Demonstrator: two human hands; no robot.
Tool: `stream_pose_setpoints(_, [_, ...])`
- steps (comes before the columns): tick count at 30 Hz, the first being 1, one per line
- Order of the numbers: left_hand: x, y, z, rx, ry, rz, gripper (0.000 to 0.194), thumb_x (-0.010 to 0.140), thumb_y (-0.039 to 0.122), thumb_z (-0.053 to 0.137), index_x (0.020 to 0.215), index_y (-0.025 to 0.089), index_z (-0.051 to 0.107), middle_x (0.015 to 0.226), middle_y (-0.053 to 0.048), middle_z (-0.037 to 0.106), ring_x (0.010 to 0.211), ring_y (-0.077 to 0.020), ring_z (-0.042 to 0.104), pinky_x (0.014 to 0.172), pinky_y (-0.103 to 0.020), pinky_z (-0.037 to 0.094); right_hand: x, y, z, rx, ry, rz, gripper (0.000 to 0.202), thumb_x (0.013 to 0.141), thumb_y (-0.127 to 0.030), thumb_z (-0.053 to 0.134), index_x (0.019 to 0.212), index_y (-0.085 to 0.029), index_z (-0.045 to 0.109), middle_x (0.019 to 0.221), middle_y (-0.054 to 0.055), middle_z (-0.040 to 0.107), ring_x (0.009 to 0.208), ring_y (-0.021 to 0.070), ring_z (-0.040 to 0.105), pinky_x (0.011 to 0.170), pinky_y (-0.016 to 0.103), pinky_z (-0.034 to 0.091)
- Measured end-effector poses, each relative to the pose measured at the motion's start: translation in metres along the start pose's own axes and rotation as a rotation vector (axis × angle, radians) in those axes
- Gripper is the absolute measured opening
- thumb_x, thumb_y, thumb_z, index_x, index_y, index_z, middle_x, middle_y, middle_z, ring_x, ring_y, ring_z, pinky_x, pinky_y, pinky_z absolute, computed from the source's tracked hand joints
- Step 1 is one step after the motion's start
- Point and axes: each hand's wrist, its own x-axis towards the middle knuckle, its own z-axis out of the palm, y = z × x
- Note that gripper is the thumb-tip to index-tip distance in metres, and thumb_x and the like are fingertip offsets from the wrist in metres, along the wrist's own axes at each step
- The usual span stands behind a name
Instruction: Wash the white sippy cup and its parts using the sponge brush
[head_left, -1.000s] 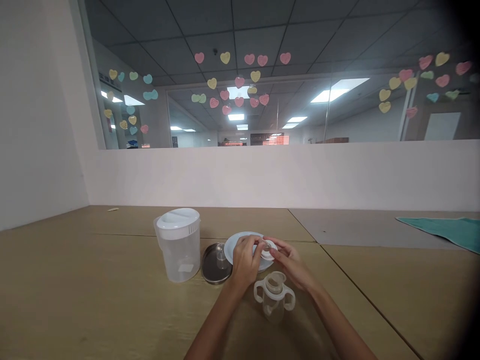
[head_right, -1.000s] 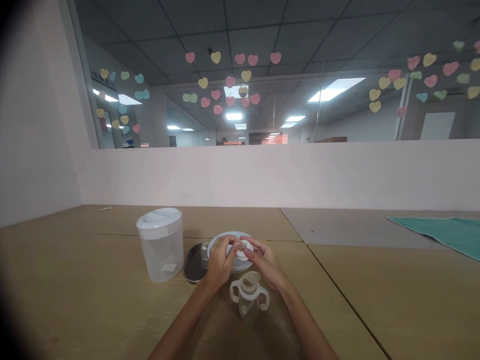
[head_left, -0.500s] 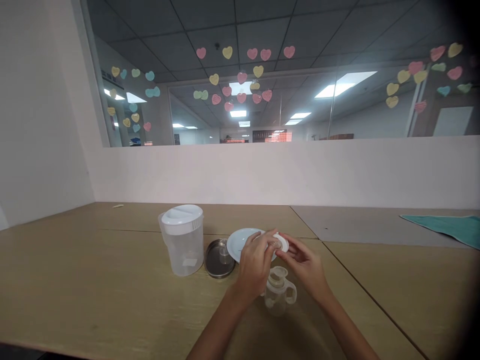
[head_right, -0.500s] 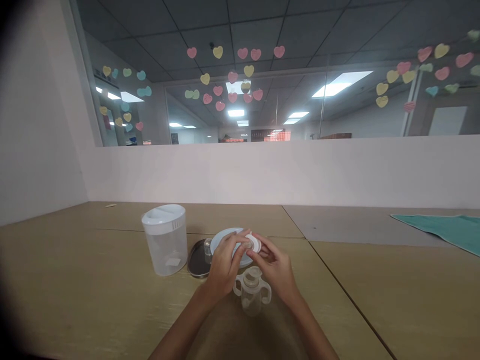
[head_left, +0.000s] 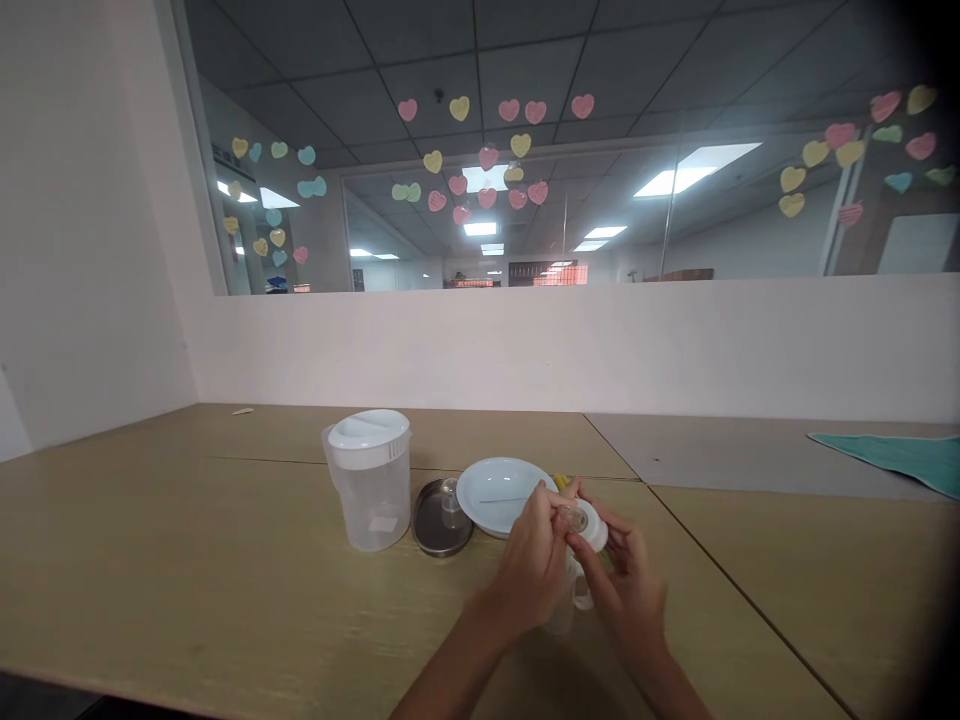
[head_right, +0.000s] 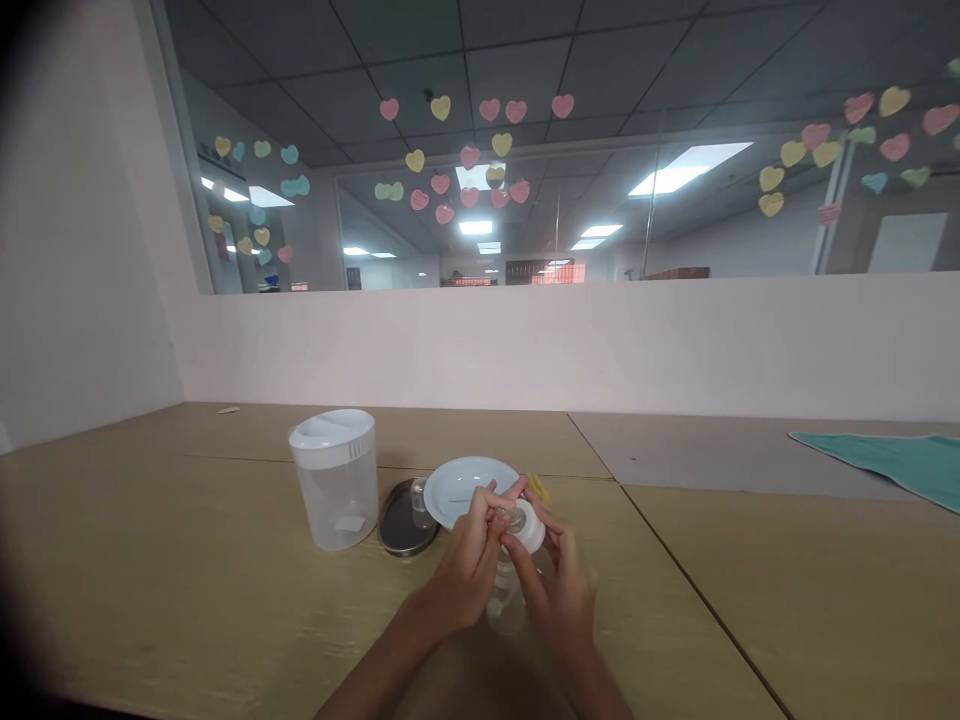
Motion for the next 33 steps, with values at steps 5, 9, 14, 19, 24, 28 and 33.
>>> stream_pose_setpoints(5, [-0.009, -0.012, 0.001, -0.057, -0.021, -0.016, 0.021, 0.095, 0.034, 0.027, 0.098, 0.021, 0.044, 0.138, -0.012, 0.044, 0.127, -0.0189, 0.042, 0.103, -0.043, 0.034, -0.011, 0.006, 0.004, -0.043, 0.04, 0.028, 0.045, 0.072, -0.041, 0.068, 0.11, -0.02, 0.054, 0.116, 0.014, 0.061, 0.104, 0.0271, 0.06, 0.077, 0.036, 0.054])
stream_pose_setpoints(9, [-0.016, -0.013, -0.001, -0.049, -0.021, 0.014, 0.024, 0.095, 0.033, 0.028, 0.099, 0.02, 0.048, 0.14, -0.011, 0.041, 0.13, -0.0191, 0.037, 0.109, -0.044, 0.026, -0.013, 0.004, 0.0, -0.142, 0.05, -0.033, 0.045, 0.072, -0.045, 0.067, 0.109, -0.022, 0.057, 0.11, 0.012, 0.064, 0.098, 0.0269, 0.062, 0.076, 0.037, 0.054])
stream_pose_setpoints(14, [-0.018, -0.02, -0.005, -0.006, -0.001, 0.02, 0.033, 0.094, 0.033, 0.03, 0.12, 0.021, 0.046, 0.141, -0.01, 0.039, 0.13, -0.0212, 0.038, 0.108, -0.045, 0.03, -0.007, 0.001, -0.003, -0.241, 0.066, -0.051, 0.043, 0.072, -0.046, 0.065, 0.109, -0.025, 0.06, 0.112, 0.008, 0.063, 0.101, 0.0277, 0.06, 0.083, 0.04, 0.051])
stream_pose_setpoints(19, [-0.032, -0.067, -0.002, 0.097, 0.06, 0.085, 0.049, 0.088, 0.034, 0.045, 0.133, 0.019, 0.033, 0.135, -0.012, 0.044, 0.122, -0.0243, 0.045, 0.103, -0.044, 0.037, 0.001, 0.021, 0.006, 0.065, 0.052, 0.173, 0.038, 0.068, -0.045, 0.069, 0.096, -0.021, 0.058, 0.1, 0.008, 0.066, 0.094, 0.026, 0.061, 0.079, 0.038, 0.052])
stream_pose_setpoints(24, [-0.043, -0.11, 0.009, 0.339, 0.082, 0.235, 0.074, 0.076, 0.039, 0.061, 0.136, 0.017, 0.024, 0.128, -0.016, 0.048, 0.118, -0.0298, 0.047, 0.097, -0.049, 0.04, 0.0, 0.037, 0.013, 0.012, -0.061, 0.227, 0.034, 0.065, -0.043, 0.072, 0.085, -0.02, 0.057, 0.089, 0.006, 0.066, 0.09, 0.0253, 0.061, 0.075, 0.036, 0.051])
stream_pose_setpoints(28, [-0.045, -0.121, 0.015, 0.451, 0.085, 0.262, 0.076, 0.074, 0.044, 0.062, 0.135, 0.017, 0.026, 0.124, -0.016, 0.051, 0.115, -0.0302, 0.049, 0.097, -0.05, 0.04, -0.006, 0.04, 0.013, -0.12, -0.147, 0.201, 0.033, 0.069, -0.044, 0.068, 0.091, -0.02, 0.06, 0.093, 0.006, 0.066, 0.091, 0.0256, 0.061, 0.079, 0.037, 0.049])
stream_pose_setpoints(33, [-0.046, -0.118, 0.016, 0.475, 0.105, 0.233, 0.072, 0.075, 0.043, 0.061, 0.134, 0.016, 0.028, 0.121, -0.016, 0.053, 0.11, -0.028, 0.052, 0.094, -0.047, 0.042, -0.011, 0.047, 0.013, -0.119, -0.171, 0.112, 0.036, 0.08, -0.047, 0.055, 0.104, -0.021, 0.061, 0.107, 0.009, 0.064, 0.101, 0.0263, 0.057, 0.087, 0.04, 0.046])
